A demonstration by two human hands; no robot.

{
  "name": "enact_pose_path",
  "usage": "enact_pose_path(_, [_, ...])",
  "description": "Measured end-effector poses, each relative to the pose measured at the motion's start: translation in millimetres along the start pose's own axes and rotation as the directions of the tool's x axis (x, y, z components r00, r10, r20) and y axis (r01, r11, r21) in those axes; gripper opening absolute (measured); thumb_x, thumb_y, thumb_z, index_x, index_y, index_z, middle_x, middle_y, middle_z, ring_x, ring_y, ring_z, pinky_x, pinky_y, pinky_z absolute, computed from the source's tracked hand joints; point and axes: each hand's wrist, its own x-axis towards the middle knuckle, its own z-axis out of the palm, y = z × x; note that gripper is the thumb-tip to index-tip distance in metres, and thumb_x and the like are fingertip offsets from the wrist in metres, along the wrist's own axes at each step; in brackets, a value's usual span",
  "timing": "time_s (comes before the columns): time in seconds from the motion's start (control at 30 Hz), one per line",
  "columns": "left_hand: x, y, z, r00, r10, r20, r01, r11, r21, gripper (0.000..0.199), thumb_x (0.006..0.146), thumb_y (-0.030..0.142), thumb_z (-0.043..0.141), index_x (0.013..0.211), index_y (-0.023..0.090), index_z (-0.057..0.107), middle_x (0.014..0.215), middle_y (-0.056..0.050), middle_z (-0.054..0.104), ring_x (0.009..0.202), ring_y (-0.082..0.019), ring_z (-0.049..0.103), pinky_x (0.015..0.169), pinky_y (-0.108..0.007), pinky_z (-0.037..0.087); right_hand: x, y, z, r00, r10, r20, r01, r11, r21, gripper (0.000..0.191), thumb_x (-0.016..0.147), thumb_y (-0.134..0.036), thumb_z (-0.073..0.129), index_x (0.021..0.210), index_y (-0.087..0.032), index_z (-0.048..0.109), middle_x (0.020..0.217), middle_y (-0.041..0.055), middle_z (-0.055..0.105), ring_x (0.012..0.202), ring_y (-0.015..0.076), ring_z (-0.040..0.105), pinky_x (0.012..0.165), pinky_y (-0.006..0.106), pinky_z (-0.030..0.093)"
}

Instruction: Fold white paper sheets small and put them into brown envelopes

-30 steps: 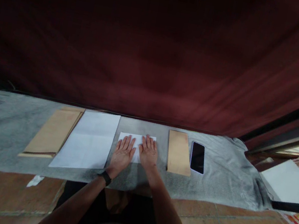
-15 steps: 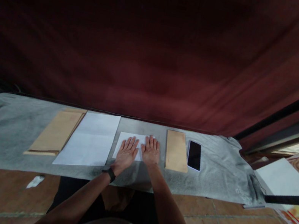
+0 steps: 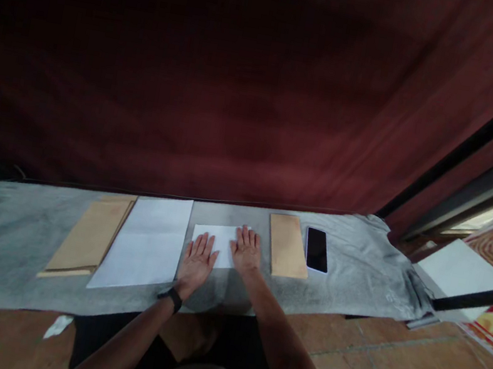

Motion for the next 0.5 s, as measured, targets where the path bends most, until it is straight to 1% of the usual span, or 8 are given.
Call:
enact_pose_path(0.07, [-0.4,0.5,0.0,1.0,0.009,-0.01,-0.009,1.0,0.02,0.058,0.103,0.038,0.034,0.156,0.014,0.037,0.164,-0.014,0.032,0.154,-0.029,0.023,0.125,-0.052,0.02,0.7,-8.6,1.4,1.0,0.025,-0.014,-0.025,0.999,0.023,0.053,0.105,-0.036,0.038,0.152,-0.013,0.045,0.159,0.0156,0.041,0.147,0.0338,0.037,0.121,0.057,0.02])
enact_pose_path(0.13, [-0.6,-0.2,1.2,1.0,0.018,-0.025,-0.017,0.999,0.031,0.058,0.103,0.037,0.035,0.156,0.014,0.038,0.163,-0.014,0.033,0.154,-0.029,0.024,0.124,-0.052,0.02,1.0,-22.5,5.1,0.999,0.023,-0.025,-0.022,0.998,0.054,0.051,0.105,-0.034,0.038,0.151,-0.012,0.046,0.157,0.0156,0.043,0.146,0.032,0.039,0.121,0.055,0.021])
enact_pose_path(0.17, [-0.7,-0.9,2.2,0.999,0.023,-0.032,-0.022,0.999,0.033,0.058,0.102,0.036,0.035,0.156,0.014,0.037,0.163,-0.014,0.033,0.154,-0.028,0.024,0.124,-0.052,0.021,0.9,-30.3,7.4,1.0,0.003,-0.026,-0.001,0.998,0.07,0.05,0.106,-0.033,0.038,0.15,-0.014,0.047,0.157,0.0135,0.044,0.146,0.0299,0.039,0.122,0.052,0.022])
enact_pose_path(0.23, [-0.8,-2.6,4.2,0.999,0.036,-0.04,-0.035,0.999,0.031,0.057,0.101,0.031,0.035,0.156,0.016,0.037,0.163,-0.013,0.034,0.154,-0.027,0.024,0.124,-0.052,0.022,0.2,-44.2,12.2,0.998,-0.056,-0.017,0.058,0.994,0.093,0.046,0.106,-0.034,0.039,0.147,-0.022,0.052,0.157,0.0059,0.046,0.145,0.0248,0.041,0.123,0.046,0.023])
enact_pose_path(0.3, [-0.5,-3.8,5.4,0.998,0.052,-0.047,-0.05,0.998,0.026,0.057,0.1,0.027,0.034,0.156,0.017,0.036,0.163,-0.013,0.035,0.154,-0.026,0.024,0.123,-0.053,0.023,-1.1,-51.7,15.4,0.996,-0.093,-0.01,0.093,0.99,0.104,0.044,0.106,-0.037,0.04,0.146,-0.026,0.054,0.157,0.0026,0.046,0.145,0.0227,0.042,0.123,0.044,0.023])
enact_pose_path(0.4, [-0.4,-3.7,4.3,0.997,0.055,-0.055,-0.054,0.998,0.014,0.058,0.101,0.029,0.034,0.157,0.016,0.035,0.163,-0.013,0.035,0.154,-0.027,0.024,0.123,-0.053,0.022,-3.7,-46.7,14.9,0.997,-0.08,-0.017,0.081,0.992,0.095,0.047,0.106,-0.039,0.04,0.149,-0.024,0.05,0.159,0.0058,0.043,0.146,0.0234,0.041,0.123,0.045,0.022])
enact_pose_path(0.5, [-1.9,-2.1,0.8,0.999,0.03,-0.037,-0.031,0.999,-0.008,0.058,0.101,0.032,0.035,0.157,0.016,0.036,0.164,-0.013,0.034,0.155,-0.027,0.023,0.124,-0.052,0.02,-6.4,-28.9,9.3,0.999,-0.035,-0.034,0.037,0.998,0.06,0.049,0.106,-0.037,0.042,0.153,-0.023,0.045,0.16,0.0095,0.04,0.146,0.0251,0.041,0.122,0.046,0.023])
